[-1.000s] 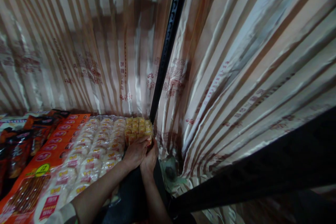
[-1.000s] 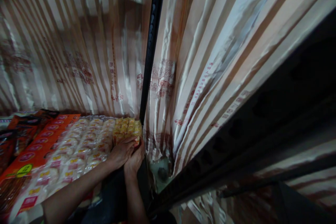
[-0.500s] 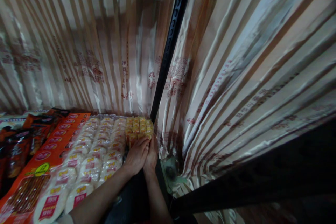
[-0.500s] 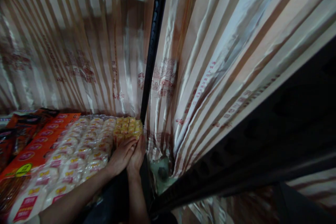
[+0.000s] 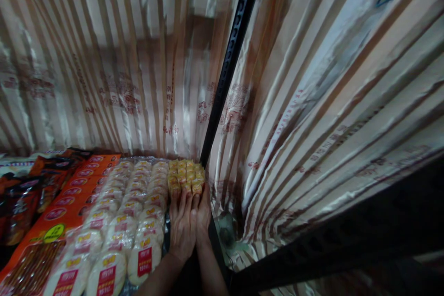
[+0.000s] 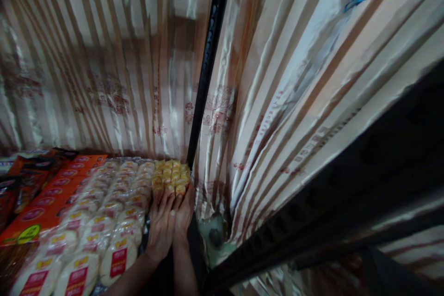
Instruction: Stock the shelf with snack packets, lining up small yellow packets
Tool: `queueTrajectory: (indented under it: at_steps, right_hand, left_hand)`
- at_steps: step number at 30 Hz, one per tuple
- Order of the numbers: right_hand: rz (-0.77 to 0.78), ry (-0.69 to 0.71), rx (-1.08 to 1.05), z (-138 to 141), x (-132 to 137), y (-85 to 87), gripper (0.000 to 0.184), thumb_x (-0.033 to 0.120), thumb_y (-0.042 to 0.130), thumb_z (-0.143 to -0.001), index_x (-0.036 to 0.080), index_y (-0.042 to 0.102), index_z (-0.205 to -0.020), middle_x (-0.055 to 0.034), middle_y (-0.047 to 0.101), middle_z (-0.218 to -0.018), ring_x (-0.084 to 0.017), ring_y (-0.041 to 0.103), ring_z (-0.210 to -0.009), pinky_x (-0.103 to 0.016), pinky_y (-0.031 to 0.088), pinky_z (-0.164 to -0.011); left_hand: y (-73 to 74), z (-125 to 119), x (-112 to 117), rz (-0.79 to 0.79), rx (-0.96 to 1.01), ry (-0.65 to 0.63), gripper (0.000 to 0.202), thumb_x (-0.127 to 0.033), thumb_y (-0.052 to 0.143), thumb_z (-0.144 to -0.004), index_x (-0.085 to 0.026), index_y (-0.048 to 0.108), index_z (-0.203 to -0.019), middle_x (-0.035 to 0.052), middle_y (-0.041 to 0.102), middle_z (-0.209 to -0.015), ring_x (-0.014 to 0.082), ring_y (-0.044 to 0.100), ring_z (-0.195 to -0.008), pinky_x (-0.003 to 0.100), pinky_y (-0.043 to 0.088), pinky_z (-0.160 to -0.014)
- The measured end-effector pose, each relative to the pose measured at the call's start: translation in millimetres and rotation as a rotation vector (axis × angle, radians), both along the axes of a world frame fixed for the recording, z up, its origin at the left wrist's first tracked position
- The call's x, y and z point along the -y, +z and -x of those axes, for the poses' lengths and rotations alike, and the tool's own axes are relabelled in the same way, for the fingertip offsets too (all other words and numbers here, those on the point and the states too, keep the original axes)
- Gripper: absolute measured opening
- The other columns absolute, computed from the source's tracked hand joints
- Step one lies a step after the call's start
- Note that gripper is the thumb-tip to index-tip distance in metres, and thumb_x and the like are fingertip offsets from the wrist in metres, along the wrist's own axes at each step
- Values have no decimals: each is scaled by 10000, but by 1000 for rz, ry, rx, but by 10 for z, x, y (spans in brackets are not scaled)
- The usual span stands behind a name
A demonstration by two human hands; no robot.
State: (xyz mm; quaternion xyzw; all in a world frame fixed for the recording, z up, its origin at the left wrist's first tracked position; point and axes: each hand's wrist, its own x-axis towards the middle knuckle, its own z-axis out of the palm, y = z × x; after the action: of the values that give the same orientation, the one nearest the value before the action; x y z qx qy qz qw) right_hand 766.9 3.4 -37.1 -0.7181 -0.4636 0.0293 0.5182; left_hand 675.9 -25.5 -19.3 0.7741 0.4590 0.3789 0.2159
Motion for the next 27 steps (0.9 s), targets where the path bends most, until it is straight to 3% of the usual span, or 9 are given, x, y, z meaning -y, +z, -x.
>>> queueTrajectory:
  at_steps: [3,9,15,21,27]
  right_hand:
    - [10,-10,-24,22,-14,72,594,396,322,-858,41,392,-1329,-197,482,-1335,-243,452,-1238,-407,360,-1028]
    - [38,-18,-47,52,-64,108,608,411,336,-849,45,388,-1331,-195,471,-1342,-261,427,-1257,-420,331,-1046]
    - [35,-38,-42,85,-70,146,588,433,369,-845,75,409,-1309,-193,424,-1375,-282,353,-1303,-440,294,-1058]
    - [26,-7,-141,89,-101,272,567,455,419,-821,98,404,-1262,-184,532,-1232,-272,504,-1150,-410,381,-968]
    - [-1,-49,-182,54,-191,291,513,442,458,-782,96,465,-1161,-179,577,-1120,-288,553,-1043,-417,415,-912]
  left_hand:
    - [-38,-10,-20,-53,-10,55,481,-257,319,-919,-242,348,-1399,24,214,-1526,238,-19,-1418,546,49,-1146]
    - [-146,-21,-98,-194,11,96,479,-223,293,-927,-237,332,-1404,35,302,-1494,220,109,-1411,502,154,-1142]
    - [-120,-17,-92,-268,39,106,503,-207,279,-933,-270,251,-1431,10,315,-1488,182,103,-1411,445,139,-1156]
    - [-147,-19,-92,-236,84,115,500,-216,289,-930,-230,269,-1429,27,336,-1478,189,160,-1400,423,157,-1156]
    - [-196,-30,-90,-191,108,127,477,-231,283,-935,-187,324,-1408,56,374,-1456,207,185,-1393,456,200,-1138]
